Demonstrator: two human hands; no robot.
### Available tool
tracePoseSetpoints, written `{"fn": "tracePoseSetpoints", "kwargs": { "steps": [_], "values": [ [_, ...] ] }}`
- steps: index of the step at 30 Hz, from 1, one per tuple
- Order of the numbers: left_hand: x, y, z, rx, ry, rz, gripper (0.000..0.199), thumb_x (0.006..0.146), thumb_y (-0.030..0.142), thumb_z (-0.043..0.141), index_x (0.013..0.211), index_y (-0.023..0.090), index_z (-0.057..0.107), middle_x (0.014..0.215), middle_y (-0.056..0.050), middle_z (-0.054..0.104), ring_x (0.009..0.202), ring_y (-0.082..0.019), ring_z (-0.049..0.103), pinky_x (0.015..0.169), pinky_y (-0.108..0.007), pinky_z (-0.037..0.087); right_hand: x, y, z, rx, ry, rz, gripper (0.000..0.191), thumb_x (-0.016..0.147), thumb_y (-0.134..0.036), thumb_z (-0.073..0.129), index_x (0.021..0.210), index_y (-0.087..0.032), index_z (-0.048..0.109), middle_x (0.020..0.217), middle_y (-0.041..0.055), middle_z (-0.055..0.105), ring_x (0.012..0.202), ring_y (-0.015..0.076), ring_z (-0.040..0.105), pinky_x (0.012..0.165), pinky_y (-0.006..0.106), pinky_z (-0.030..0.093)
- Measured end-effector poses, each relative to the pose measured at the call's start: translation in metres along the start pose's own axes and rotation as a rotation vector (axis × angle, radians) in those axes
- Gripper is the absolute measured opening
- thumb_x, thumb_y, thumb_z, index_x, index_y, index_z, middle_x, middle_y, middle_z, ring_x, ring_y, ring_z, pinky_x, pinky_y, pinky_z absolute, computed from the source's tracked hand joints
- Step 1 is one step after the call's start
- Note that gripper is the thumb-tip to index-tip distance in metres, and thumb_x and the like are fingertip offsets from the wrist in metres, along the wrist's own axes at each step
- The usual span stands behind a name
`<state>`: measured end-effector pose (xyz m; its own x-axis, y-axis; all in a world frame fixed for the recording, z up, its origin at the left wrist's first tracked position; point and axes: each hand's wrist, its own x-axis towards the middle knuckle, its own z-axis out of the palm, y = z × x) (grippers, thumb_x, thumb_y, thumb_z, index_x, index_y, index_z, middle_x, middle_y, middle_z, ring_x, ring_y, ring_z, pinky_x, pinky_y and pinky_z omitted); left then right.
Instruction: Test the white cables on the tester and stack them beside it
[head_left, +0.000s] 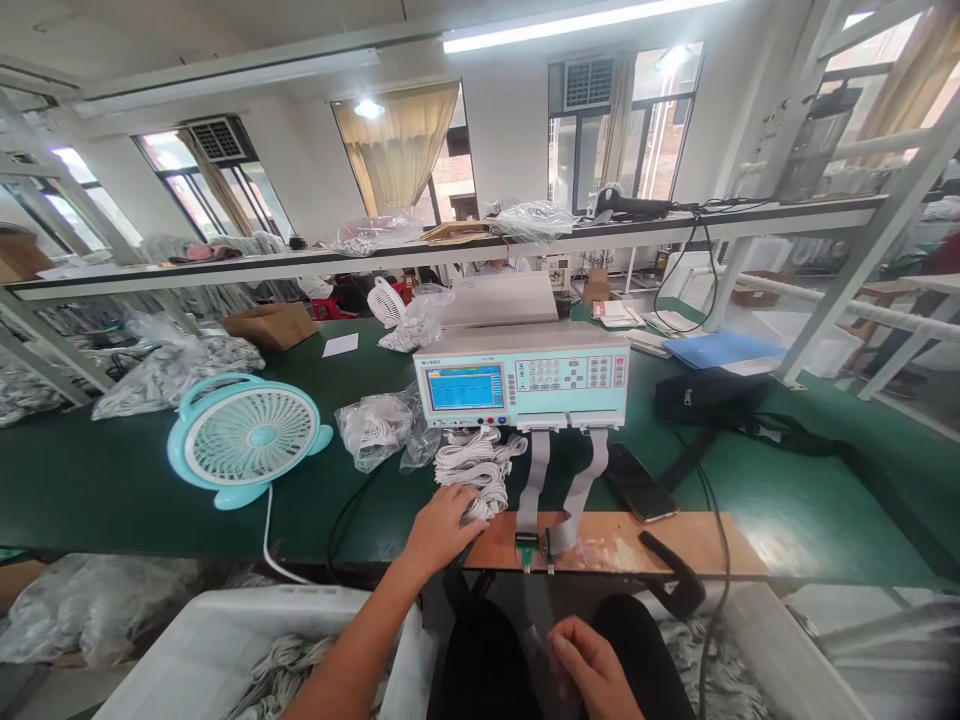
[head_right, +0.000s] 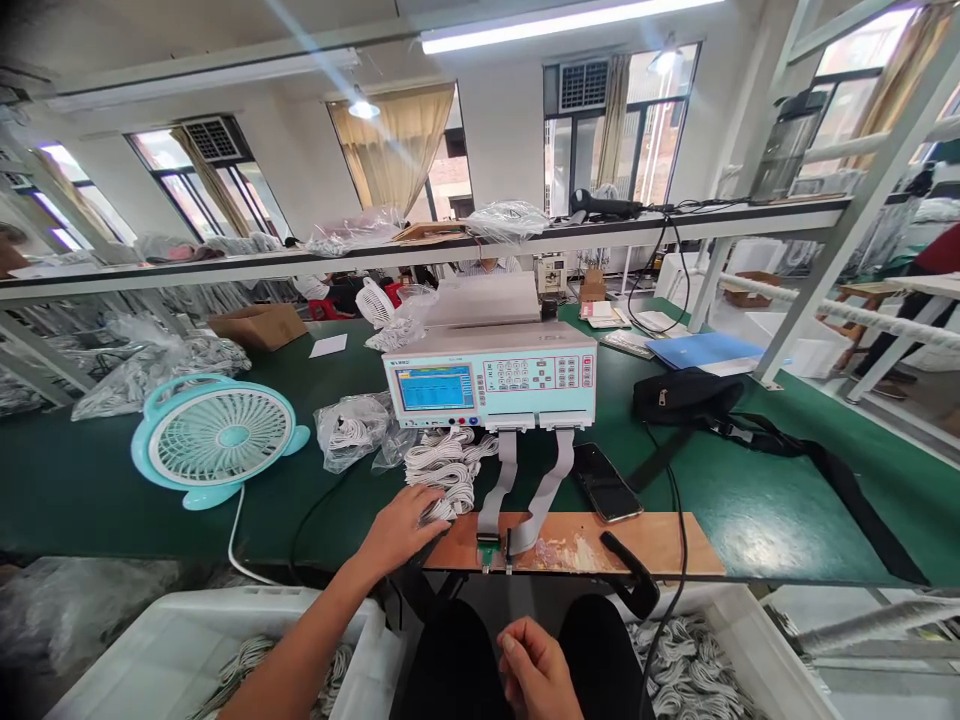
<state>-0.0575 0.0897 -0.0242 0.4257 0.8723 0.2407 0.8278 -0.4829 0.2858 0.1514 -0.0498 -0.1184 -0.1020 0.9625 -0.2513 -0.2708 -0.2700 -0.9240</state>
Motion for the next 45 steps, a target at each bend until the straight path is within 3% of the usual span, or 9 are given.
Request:
{"fn": "tracePoseSetpoints", "kwargs": {
  "steps": [6, 10, 13, 16, 25, 31, 36, 41, 45],
  "values": [
    [-0.017, -0.004, -0.008, -0.154, 0.207, -0.139, 0.023, 0.077, 0.034, 0.052, 0.096, 0.021, 0.053, 0.094, -0.005, 0.061, 0.086, -0.02, 0.057, 0.071, -0.03, 0.045, 0.005, -0.003, 0.01, -0.079, -0.08, -0.062, 0.03, 0.074, -0.047, 0.057, 0.068, -0.018, 0.055, 0.056, -0.0036, 0.049, 0.042, 0.0065, 0.042, 0.041, 0.019, 0.029],
    [-0.061, 0.024, -0.025, -0.304, 0.384, -0.15, 0.028, 0.072, 0.03, 0.061, 0.096, 0.023, 0.05, 0.105, -0.007, 0.058, 0.086, -0.02, 0.058, 0.064, -0.028, 0.046, 0.0, -0.028, 0.021, -0.258, -0.052, -0.266, 0.02, 0.081, -0.036, 0.05, 0.081, -0.019, 0.061, 0.067, -0.0005, 0.051, 0.053, 0.0102, 0.048, 0.05, 0.022, 0.038],
    [-0.09, 0.057, -0.017, -0.504, 0.305, -0.166, 0.029, 0.066, 0.027, 0.068, 0.091, 0.024, 0.052, 0.102, -0.006, 0.059, 0.08, -0.02, 0.058, 0.06, -0.027, 0.047, -0.004, -0.045, 0.029, -0.372, -0.04, -0.441, 0.019, 0.083, -0.031, 0.047, 0.093, -0.022, 0.061, 0.074, 0.0015, 0.053, 0.062, 0.0135, 0.051, 0.059, 0.025, 0.04],
    [-0.105, 0.081, 0.011, -0.716, 0.152, -0.26, 0.025, 0.064, 0.025, 0.07, 0.084, 0.022, 0.055, 0.095, -0.004, 0.059, 0.08, -0.019, 0.058, 0.062, -0.027, 0.047, -0.005, -0.048, 0.03, -0.48, -0.093, -0.538, 0.015, 0.083, -0.027, 0.048, 0.086, -0.021, 0.061, 0.074, 0.0021, 0.054, 0.068, 0.0153, 0.05, 0.064, 0.026, 0.039],
    [-0.093, 0.098, 0.086, -1.183, 0.036, -0.546, 0.02, 0.074, 0.033, 0.058, 0.087, 0.019, 0.053, 0.071, 0.001, 0.055, 0.065, -0.014, 0.054, 0.057, -0.024, 0.045, 0.001, -0.02, -0.004, -0.675, 0.057, -0.432, 0.015, 0.082, -0.024, 0.048, 0.074, -0.018, 0.059, 0.067, -0.0005, 0.054, 0.062, 0.0126, 0.047, 0.058, 0.024, 0.035],
    [-0.074, 0.097, 0.1, -1.198, -0.054, -0.473, 0.02, 0.075, 0.032, 0.056, 0.087, 0.017, 0.06, 0.075, -0.001, 0.06, 0.069, -0.014, 0.054, 0.065, -0.024, 0.043, 0.012, -0.012, -0.011, -0.616, 0.044, -0.36, 0.02, 0.084, -0.028, 0.046, 0.08, -0.017, 0.063, 0.072, 0.0022, 0.06, 0.067, 0.0143, 0.052, 0.062, 0.024, 0.038],
    [-0.072, 0.096, 0.107, -1.185, 0.009, -0.497, 0.018, 0.072, 0.033, 0.059, 0.079, 0.017, 0.059, 0.066, 0.003, 0.056, 0.062, -0.012, 0.051, 0.059, -0.022, 0.041, 0.016, -0.013, -0.012, -0.611, 0.07, -0.361, 0.02, 0.082, -0.028, 0.048, 0.075, -0.018, 0.063, 0.067, 0.0007, 0.058, 0.064, 0.0139, 0.051, 0.061, 0.024, 0.037],
    [-0.073, 0.095, 0.105, -1.184, 0.0, -0.466, 0.024, 0.073, 0.034, 0.058, 0.093, 0.019, 0.06, 0.081, 0.0, 0.061, 0.073, -0.015, 0.056, 0.069, -0.024, 0.045, 0.02, -0.013, -0.011, -0.484, 0.081, -0.314, 0.02, 0.081, -0.032, 0.049, 0.071, -0.018, 0.061, 0.066, -0.0007, 0.056, 0.064, 0.0133, 0.049, 0.061, 0.023, 0.038],
    [-0.075, 0.092, 0.109, -1.25, 0.026, -0.558, 0.023, 0.07, 0.035, 0.062, 0.082, 0.017, 0.057, 0.065, 0.004, 0.056, 0.058, -0.011, 0.052, 0.054, -0.021, 0.044, 0.029, -0.007, -0.012, -0.3, 0.143, -0.234, 0.026, 0.078, -0.039, 0.052, 0.067, -0.017, 0.058, 0.058, -0.0032, 0.05, 0.058, 0.0114, 0.044, 0.055, 0.022, 0.036]
  ]
}}
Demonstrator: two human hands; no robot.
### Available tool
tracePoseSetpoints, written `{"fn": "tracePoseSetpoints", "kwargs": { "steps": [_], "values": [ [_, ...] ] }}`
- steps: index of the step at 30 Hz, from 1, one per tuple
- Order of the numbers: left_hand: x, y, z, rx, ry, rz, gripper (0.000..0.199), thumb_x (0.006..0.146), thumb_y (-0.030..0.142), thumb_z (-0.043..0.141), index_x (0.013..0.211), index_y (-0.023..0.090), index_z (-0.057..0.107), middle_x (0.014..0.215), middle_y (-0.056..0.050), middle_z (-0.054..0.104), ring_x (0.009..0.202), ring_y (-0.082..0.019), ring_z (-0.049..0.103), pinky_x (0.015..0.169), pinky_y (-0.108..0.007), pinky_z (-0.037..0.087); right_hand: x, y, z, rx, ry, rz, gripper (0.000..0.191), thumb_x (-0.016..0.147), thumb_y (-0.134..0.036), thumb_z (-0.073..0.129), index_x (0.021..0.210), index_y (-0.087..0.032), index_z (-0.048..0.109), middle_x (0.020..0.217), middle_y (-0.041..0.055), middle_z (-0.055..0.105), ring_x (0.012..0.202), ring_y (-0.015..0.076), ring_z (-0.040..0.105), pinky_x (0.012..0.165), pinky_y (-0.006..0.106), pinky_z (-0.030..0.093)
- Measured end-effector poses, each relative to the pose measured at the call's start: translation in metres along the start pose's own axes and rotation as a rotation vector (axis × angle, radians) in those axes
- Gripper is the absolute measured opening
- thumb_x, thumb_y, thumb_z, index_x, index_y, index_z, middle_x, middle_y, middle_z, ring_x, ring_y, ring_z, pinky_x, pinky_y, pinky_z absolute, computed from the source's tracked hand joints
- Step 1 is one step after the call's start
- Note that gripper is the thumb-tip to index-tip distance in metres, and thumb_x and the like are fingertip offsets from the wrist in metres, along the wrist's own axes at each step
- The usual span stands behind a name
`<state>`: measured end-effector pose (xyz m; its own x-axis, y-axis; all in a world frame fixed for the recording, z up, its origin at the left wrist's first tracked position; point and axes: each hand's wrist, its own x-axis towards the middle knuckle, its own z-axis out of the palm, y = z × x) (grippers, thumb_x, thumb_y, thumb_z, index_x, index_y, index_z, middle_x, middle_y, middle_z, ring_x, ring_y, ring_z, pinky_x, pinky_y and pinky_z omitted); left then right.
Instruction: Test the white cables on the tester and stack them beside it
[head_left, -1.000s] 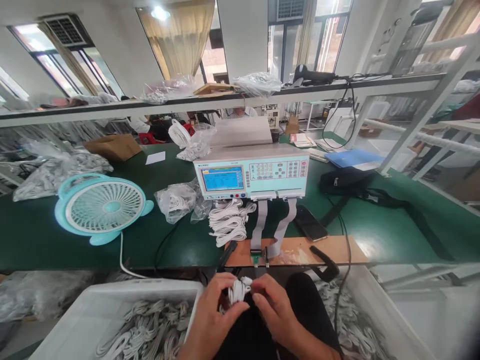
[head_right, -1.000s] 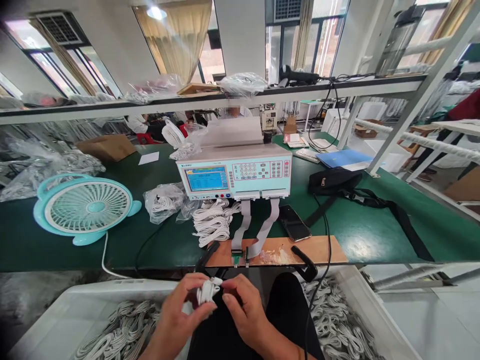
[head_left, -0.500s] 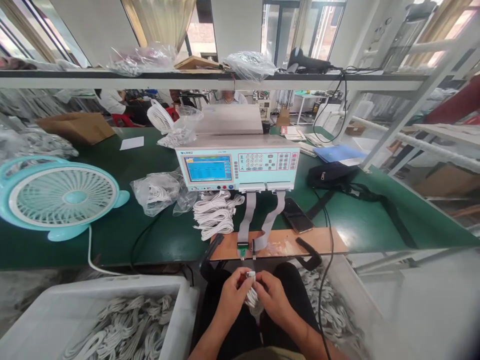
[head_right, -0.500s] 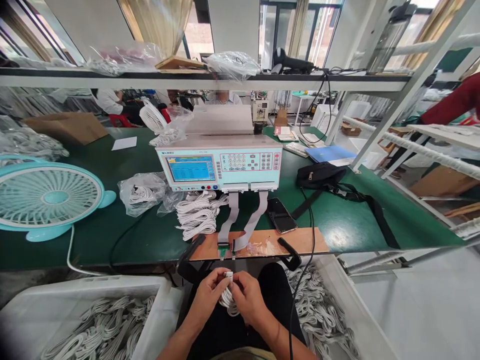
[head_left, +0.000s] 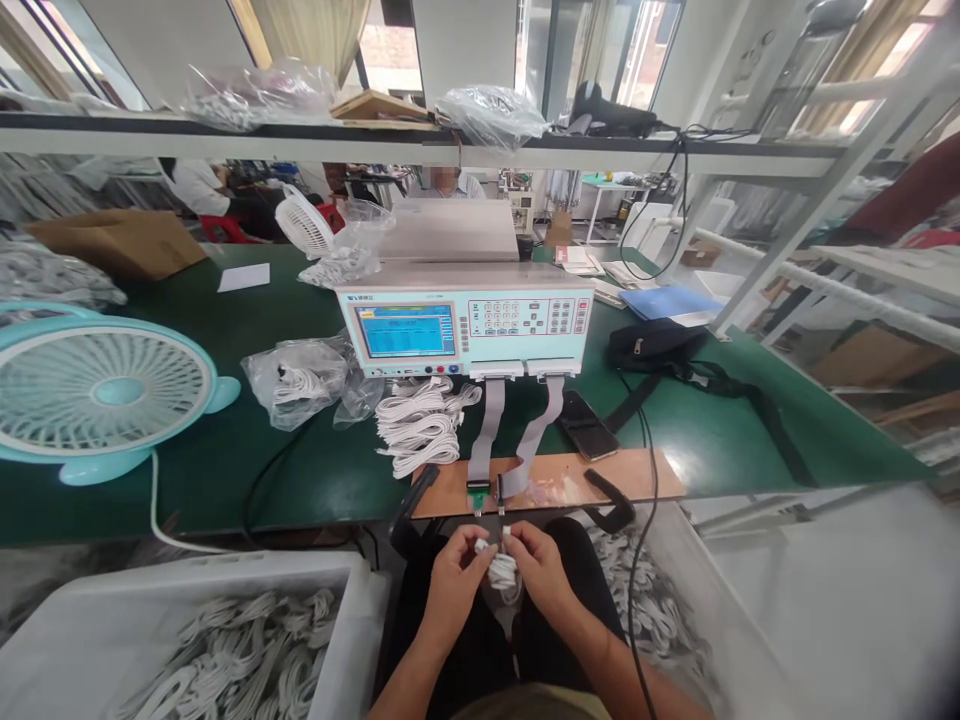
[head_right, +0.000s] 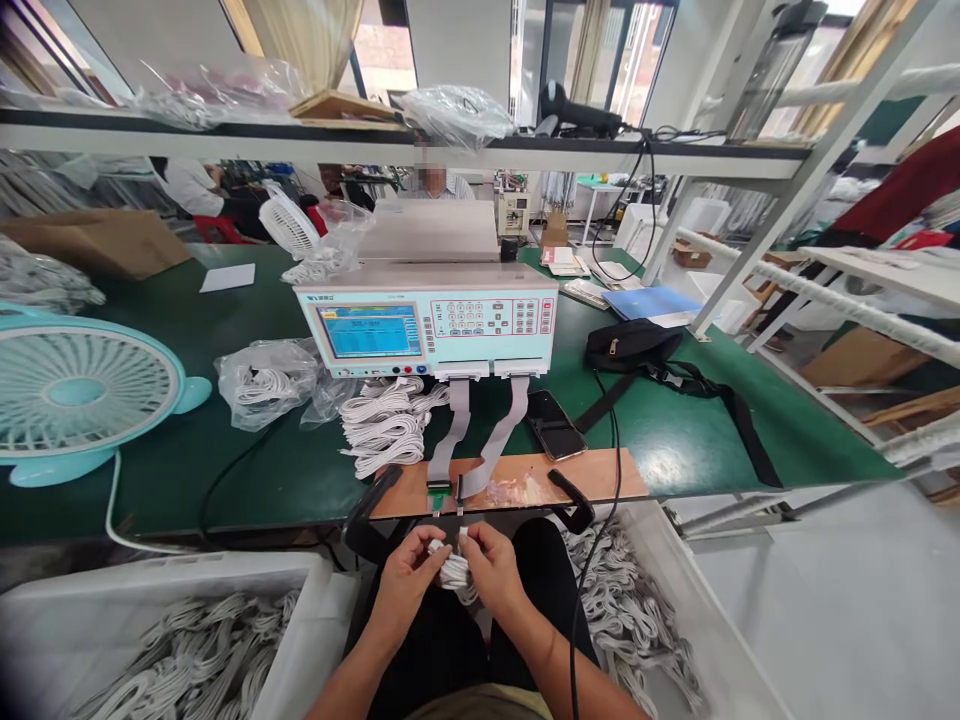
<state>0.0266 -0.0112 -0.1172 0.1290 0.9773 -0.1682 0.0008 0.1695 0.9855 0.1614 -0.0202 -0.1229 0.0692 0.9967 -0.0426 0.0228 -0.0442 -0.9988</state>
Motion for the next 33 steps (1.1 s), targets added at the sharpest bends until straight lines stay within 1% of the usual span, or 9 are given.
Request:
{"fn": "tracePoseSetpoints", "kwargs": {
  "steps": [2, 7, 10, 13, 17, 19, 21, 26, 33],
  "values": [
    [0.001, -0.004, 0.0, -0.075, 0.011, -0.038, 0.024, 0.067, 0.035, 0.065, 0.08, 0.017, 0.055, 0.062, 0.005, 0.054, 0.054, -0.011, 0.051, 0.051, -0.021, 0.044, 0.004, 0.002, 0.001, 0.027, 0.031, 0.035, 0.027, 0.076, -0.04, 0.055, 0.065, -0.016, 0.059, 0.056, -0.0034, 0.049, 0.056, 0.011, 0.043, 0.054, 0.022, 0.035],
    [0.001, -0.006, 0.0, -0.237, 0.014, -0.122, 0.026, 0.064, 0.032, 0.07, 0.072, 0.016, 0.051, 0.058, 0.006, 0.054, 0.051, -0.009, 0.052, 0.05, -0.021, 0.045, 0.012, 0.001, 0.004, 0.054, 0.073, 0.055, 0.027, 0.073, -0.04, 0.058, 0.061, -0.015, 0.059, 0.053, -0.0039, 0.048, 0.052, 0.0101, 0.041, 0.051, 0.022, 0.033],
    [0.001, -0.003, -0.004, -0.33, -0.024, -0.2, 0.026, 0.063, 0.028, 0.072, 0.075, 0.016, 0.053, 0.062, 0.005, 0.058, 0.053, -0.009, 0.053, 0.052, -0.021, 0.045, 0.013, -0.001, 0.006, 0.082, 0.085, 0.052, 0.026, 0.074, -0.038, 0.057, 0.062, -0.015, 0.059, 0.053, -0.0039, 0.049, 0.051, 0.0097, 0.041, 0.05, 0.022, 0.033],
    [0.001, -0.002, -0.008, -0.384, -0.048, -0.243, 0.027, 0.063, 0.026, 0.072, 0.081, 0.015, 0.056, 0.064, 0.004, 0.06, 0.056, -0.009, 0.054, 0.054, -0.021, 0.046, 0.013, -0.002, 0.007, 0.125, 0.099, 0.066, 0.024, 0.072, -0.036, 0.06, 0.061, -0.015, 0.059, 0.053, -0.004, 0.05, 0.051, 0.0094, 0.042, 0.051, 0.022, 0.034],
    [0.004, -0.001, -0.012, -0.433, -0.062, -0.235, 0.024, 0.065, 0.026, 0.071, 0.082, 0.016, 0.058, 0.063, 0.004, 0.059, 0.054, -0.008, 0.052, 0.052, -0.02, 0.045, 0.016, -0.007, 0.01, 0.262, 0.123, 0.201, 0.025, 0.065, -0.037, 0.065, 0.058, -0.014, 0.059, 0.049, -0.0042, 0.05, 0.047, 0.0082, 0.04, 0.047, 0.022, 0.032],
    [0.006, 0.0, -0.013, -0.395, -0.05, -0.202, 0.021, 0.068, 0.031, 0.068, 0.078, 0.015, 0.058, 0.061, 0.004, 0.058, 0.053, -0.008, 0.051, 0.048, -0.019, 0.043, 0.018, -0.009, 0.012, 0.34, 0.138, 0.278, 0.027, 0.064, -0.038, 0.066, 0.058, -0.013, 0.059, 0.048, -0.0033, 0.052, 0.044, 0.0081, 0.041, 0.045, 0.022, 0.032],
    [0.008, 0.002, -0.014, -0.298, -0.043, -0.147, 0.022, 0.071, 0.036, 0.064, 0.075, 0.014, 0.059, 0.059, 0.003, 0.057, 0.052, -0.009, 0.05, 0.047, -0.019, 0.042, 0.019, -0.011, 0.013, 0.405, 0.147, 0.319, 0.028, 0.061, -0.039, 0.068, 0.058, -0.012, 0.059, 0.048, -0.0025, 0.053, 0.043, 0.0082, 0.042, 0.045, 0.022, 0.032],
    [0.016, -0.001, -0.014, -0.036, -0.086, -0.054, 0.032, 0.077, 0.044, 0.054, 0.071, 0.014, 0.061, 0.062, 0.0, 0.059, 0.054, -0.011, 0.051, 0.05, -0.021, 0.042, 0.021, -0.01, 0.011, 0.465, 0.112, 0.349, 0.031, 0.055, -0.041, 0.074, 0.058, -0.012, 0.061, 0.047, -0.0021, 0.055, 0.043, 0.008, 0.044, 0.046, 0.022, 0.034],
    [0.025, -0.015, -0.007, 0.011, 0.011, 0.036, 0.032, 0.078, 0.041, 0.052, 0.062, 0.014, 0.058, 0.058, 0.002, 0.053, 0.059, -0.011, 0.048, 0.058, -0.021, 0.039, 0.022, -0.005, 0.008, 0.485, 0.048, 0.343, 0.027, 0.059, -0.037, 0.073, 0.063, -0.012, 0.064, 0.051, -0.0005, 0.059, 0.046, 0.0088, 0.048, 0.049, 0.022, 0.037]
  ]
}}
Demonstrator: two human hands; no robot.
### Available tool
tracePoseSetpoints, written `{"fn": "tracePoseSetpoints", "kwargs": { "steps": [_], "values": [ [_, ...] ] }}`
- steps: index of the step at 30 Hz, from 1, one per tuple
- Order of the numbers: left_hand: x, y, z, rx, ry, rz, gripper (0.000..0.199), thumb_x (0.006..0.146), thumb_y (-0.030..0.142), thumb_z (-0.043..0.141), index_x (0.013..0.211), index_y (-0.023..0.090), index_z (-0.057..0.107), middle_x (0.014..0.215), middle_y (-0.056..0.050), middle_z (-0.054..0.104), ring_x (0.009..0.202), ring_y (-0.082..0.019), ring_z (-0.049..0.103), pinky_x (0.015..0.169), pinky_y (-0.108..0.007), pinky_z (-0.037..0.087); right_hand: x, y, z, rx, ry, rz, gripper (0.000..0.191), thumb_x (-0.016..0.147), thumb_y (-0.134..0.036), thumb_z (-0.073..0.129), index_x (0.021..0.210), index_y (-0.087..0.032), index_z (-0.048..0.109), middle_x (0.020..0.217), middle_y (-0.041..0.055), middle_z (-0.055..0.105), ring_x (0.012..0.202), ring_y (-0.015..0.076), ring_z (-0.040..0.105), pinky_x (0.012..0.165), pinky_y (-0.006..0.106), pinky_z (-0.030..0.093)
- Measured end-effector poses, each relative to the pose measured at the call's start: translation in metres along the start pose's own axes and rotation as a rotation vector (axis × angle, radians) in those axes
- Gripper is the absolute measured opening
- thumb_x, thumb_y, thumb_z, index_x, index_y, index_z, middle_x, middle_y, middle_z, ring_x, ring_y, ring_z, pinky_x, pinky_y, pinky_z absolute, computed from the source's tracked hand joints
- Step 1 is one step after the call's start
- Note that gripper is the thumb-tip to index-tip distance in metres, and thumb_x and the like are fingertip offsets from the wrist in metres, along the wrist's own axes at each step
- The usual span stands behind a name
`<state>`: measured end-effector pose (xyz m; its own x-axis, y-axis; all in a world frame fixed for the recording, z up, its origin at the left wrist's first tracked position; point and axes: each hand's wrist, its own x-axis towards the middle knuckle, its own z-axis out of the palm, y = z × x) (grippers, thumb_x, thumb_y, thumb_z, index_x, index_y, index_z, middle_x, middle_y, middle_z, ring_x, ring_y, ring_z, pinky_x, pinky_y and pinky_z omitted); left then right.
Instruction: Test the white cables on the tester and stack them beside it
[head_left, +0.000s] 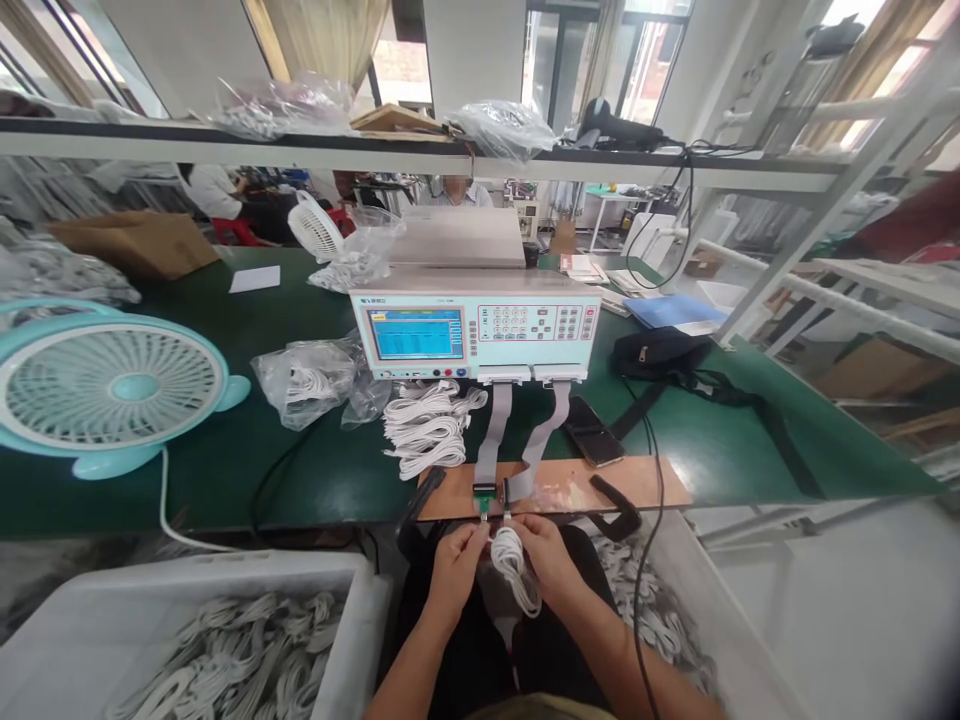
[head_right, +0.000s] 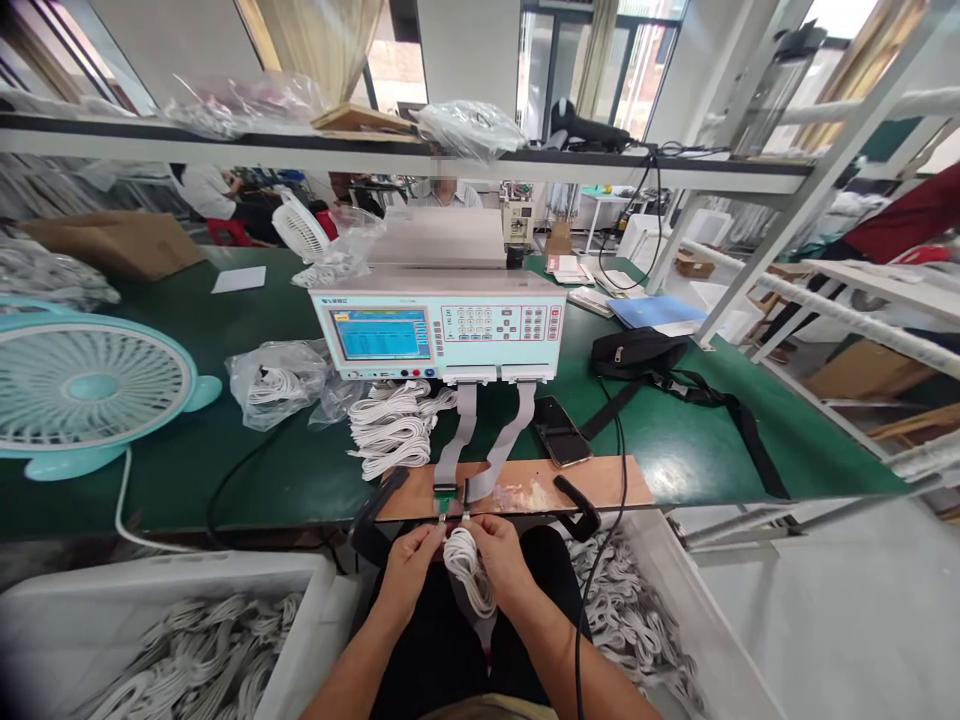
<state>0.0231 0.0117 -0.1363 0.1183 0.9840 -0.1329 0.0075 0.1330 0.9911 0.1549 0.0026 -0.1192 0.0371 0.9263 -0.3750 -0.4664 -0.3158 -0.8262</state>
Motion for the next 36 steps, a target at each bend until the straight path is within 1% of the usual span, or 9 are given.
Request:
{"fn": "tracePoseSetpoints", "kwargs": {
  "steps": [4, 8, 16, 22, 26, 28, 31, 34, 36],
  "values": [
    [-0.001, 0.001, 0.002, -0.01, 0.027, 0.024, 0.031, 0.078, 0.039, 0.053, 0.059, 0.014, 0.055, 0.056, 0.003, 0.049, 0.057, -0.01, 0.045, 0.057, -0.02, 0.037, 0.0, -0.001, 0.0, -0.002, 0.005, 0.001, 0.027, 0.058, -0.038, 0.074, 0.063, -0.013, 0.065, 0.05, -0.001, 0.059, 0.046, 0.0089, 0.048, 0.049, 0.021, 0.038],
    [-0.002, 0.003, 0.004, -0.022, 0.058, 0.036, 0.031, 0.077, 0.039, 0.054, 0.058, 0.014, 0.056, 0.056, 0.003, 0.05, 0.057, -0.011, 0.045, 0.056, -0.02, 0.036, -0.002, -0.002, 0.002, 0.016, 0.002, -0.004, 0.027, 0.058, -0.038, 0.074, 0.061, -0.013, 0.064, 0.05, -0.0009, 0.06, 0.045, 0.0082, 0.048, 0.048, 0.021, 0.036],
    [-0.005, 0.002, 0.02, -0.146, 0.226, -0.04, 0.034, 0.071, 0.046, 0.059, 0.061, 0.013, 0.062, 0.056, 0.0, 0.057, 0.056, -0.013, 0.05, 0.054, -0.021, 0.038, -0.004, -0.005, 0.004, 0.018, -0.016, -0.005, 0.025, 0.06, -0.036, 0.073, 0.067, -0.012, 0.068, 0.052, -0.0001, 0.06, 0.05, 0.0108, 0.051, 0.052, 0.022, 0.038],
    [-0.005, -0.005, 0.02, -0.155, 0.211, -0.015, 0.041, 0.071, 0.052, 0.057, 0.062, 0.012, 0.063, 0.055, -0.001, 0.06, 0.055, -0.014, 0.053, 0.054, -0.023, 0.042, -0.007, -0.004, 0.005, -0.011, -0.035, -0.03, 0.027, 0.063, -0.041, 0.071, 0.066, -0.014, 0.068, 0.053, -0.0004, 0.061, 0.051, 0.0111, 0.051, 0.053, 0.022, 0.039],
    [0.003, -0.002, 0.018, -0.17, 0.211, -0.047, 0.056, 0.072, 0.064, 0.044, 0.064, 0.012, 0.065, 0.065, -0.009, 0.067, 0.069, -0.023, 0.061, 0.066, -0.03, 0.048, -0.003, 0.0, 0.003, -0.011, -0.063, -0.032, 0.028, 0.064, -0.042, 0.07, 0.07, -0.014, 0.069, 0.055, 0.0009, 0.062, 0.054, 0.0124, 0.053, 0.055, 0.022, 0.041],
    [0.006, 0.002, 0.017, -0.159, 0.261, -0.101, 0.061, 0.071, 0.067, 0.04, 0.068, 0.012, 0.067, 0.072, -0.012, 0.069, 0.08, -0.027, 0.063, 0.073, -0.033, 0.048, 0.001, 0.003, 0.001, -0.007, -0.079, -0.028, 0.029, 0.062, -0.042, 0.071, 0.069, -0.014, 0.07, 0.056, 0.0015, 0.063, 0.056, 0.0127, 0.054, 0.056, 0.021, 0.042],
    [0.006, 0.002, 0.015, -0.113, 0.372, -0.165, 0.061, 0.065, 0.07, 0.045, 0.075, 0.015, 0.069, 0.08, -0.013, 0.07, 0.092, -0.031, 0.061, 0.082, -0.035, 0.047, 0.007, 0.008, -0.002, -0.01, -0.094, -0.021, 0.032, 0.06, -0.045, 0.072, 0.068, -0.014, 0.07, 0.055, 0.0022, 0.063, 0.056, 0.0133, 0.056, 0.056, 0.021, 0.043],
    [0.002, -0.002, 0.014, -0.064, 0.415, -0.126, 0.053, 0.057, 0.066, 0.056, 0.079, 0.02, 0.07, 0.087, -0.011, 0.071, 0.101, -0.032, 0.057, 0.09, -0.034, 0.044, 0.011, 0.009, -0.003, -0.026, -0.098, -0.034, 0.036, 0.057, -0.048, 0.073, 0.067, -0.013, 0.071, 0.055, 0.0035, 0.064, 0.055, 0.0137, 0.056, 0.055, 0.022, 0.044],
    [0.001, -0.005, 0.013, -0.054, 0.423, -0.108, 0.049, 0.057, 0.063, 0.059, 0.08, 0.021, 0.069, 0.088, -0.009, 0.071, 0.103, -0.031, 0.056, 0.092, -0.033, 0.042, 0.011, 0.009, -0.003, -0.036, -0.1, -0.054, 0.038, 0.055, -0.05, 0.073, 0.065, -0.013, 0.071, 0.055, 0.0041, 0.064, 0.054, 0.014, 0.056, 0.055, 0.022, 0.044]
  ]
}}
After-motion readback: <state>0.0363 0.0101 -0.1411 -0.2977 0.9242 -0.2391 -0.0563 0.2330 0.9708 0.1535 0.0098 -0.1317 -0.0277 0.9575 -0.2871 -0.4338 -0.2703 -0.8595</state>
